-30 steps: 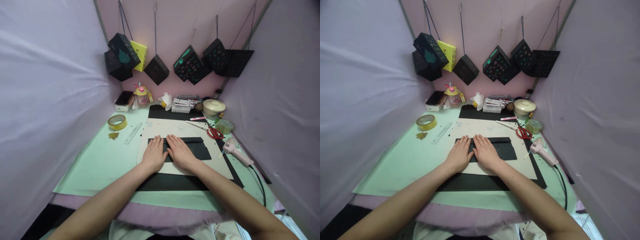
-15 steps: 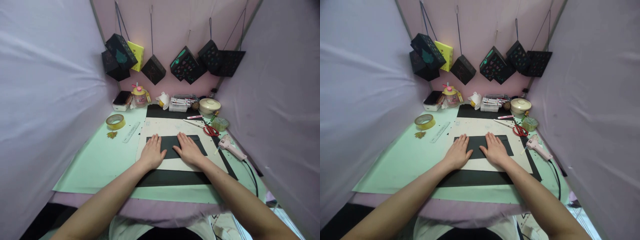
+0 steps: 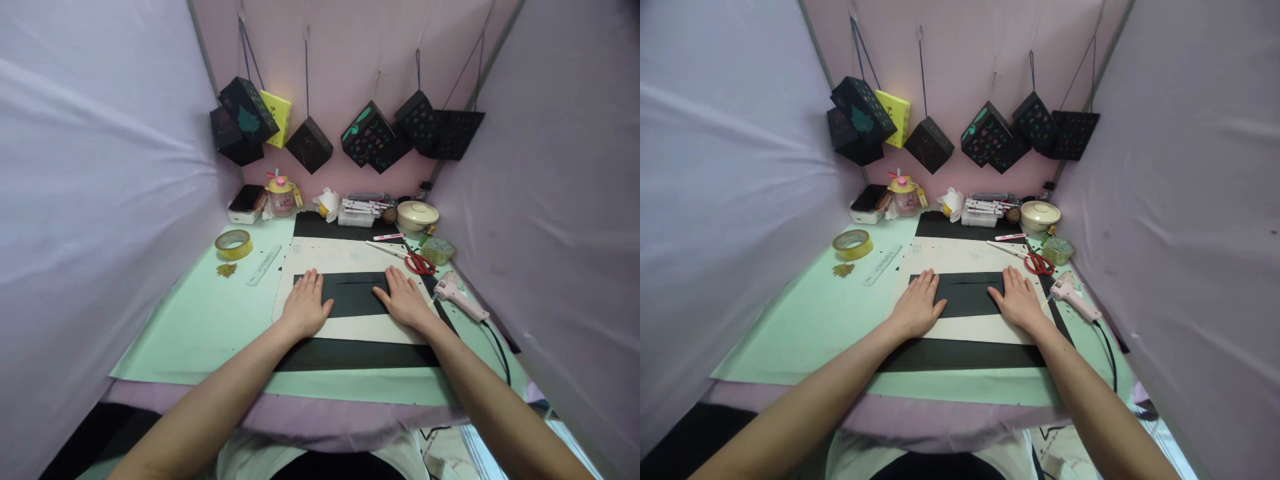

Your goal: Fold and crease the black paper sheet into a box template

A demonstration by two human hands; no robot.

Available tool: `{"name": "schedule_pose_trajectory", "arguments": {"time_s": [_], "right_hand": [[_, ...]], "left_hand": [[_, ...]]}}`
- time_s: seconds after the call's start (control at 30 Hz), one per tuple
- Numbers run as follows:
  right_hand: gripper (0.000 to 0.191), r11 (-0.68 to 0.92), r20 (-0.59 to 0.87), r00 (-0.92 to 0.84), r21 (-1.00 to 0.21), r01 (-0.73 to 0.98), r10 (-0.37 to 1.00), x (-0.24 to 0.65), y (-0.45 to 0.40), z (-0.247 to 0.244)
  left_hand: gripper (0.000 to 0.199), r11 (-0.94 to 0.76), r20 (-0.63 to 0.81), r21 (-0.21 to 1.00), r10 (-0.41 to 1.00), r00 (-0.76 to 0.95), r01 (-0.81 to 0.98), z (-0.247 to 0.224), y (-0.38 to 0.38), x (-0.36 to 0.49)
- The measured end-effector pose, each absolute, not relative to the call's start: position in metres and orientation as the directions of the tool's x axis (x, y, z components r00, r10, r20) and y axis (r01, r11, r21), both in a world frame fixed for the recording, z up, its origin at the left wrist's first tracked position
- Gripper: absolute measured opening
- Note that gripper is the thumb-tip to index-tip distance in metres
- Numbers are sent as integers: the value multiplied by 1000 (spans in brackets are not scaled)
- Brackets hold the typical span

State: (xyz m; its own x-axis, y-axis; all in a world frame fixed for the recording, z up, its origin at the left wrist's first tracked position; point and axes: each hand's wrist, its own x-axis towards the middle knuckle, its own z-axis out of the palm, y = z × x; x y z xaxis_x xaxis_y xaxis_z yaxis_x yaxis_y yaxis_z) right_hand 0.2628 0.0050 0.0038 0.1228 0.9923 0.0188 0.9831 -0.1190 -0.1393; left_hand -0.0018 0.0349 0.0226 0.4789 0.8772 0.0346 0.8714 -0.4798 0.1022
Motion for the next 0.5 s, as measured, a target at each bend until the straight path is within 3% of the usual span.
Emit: {"name": "schedule_pose_trajectory", "arguments": {"time_s": [0.13,0.2,0.33,0.5], "right_hand": [[77,-44,203,78,-167,985,976,242,6,31],[75,104,253,-51,-202,974,966,216,7,44],[77,397,156,-365,-331,856,918,153,13,50],[83,376,35,-407,-463,803,913,128,19,32]], "left_hand": [[70,-478,35,113,878,478,871,22,36,-1],[70,-482,47,122,876,480,868,22,36,-1],[70,-489,4,134,870,492,862,22,36,-3],[70,-500,-28,131,861,507,856,22,37,-5]]}}
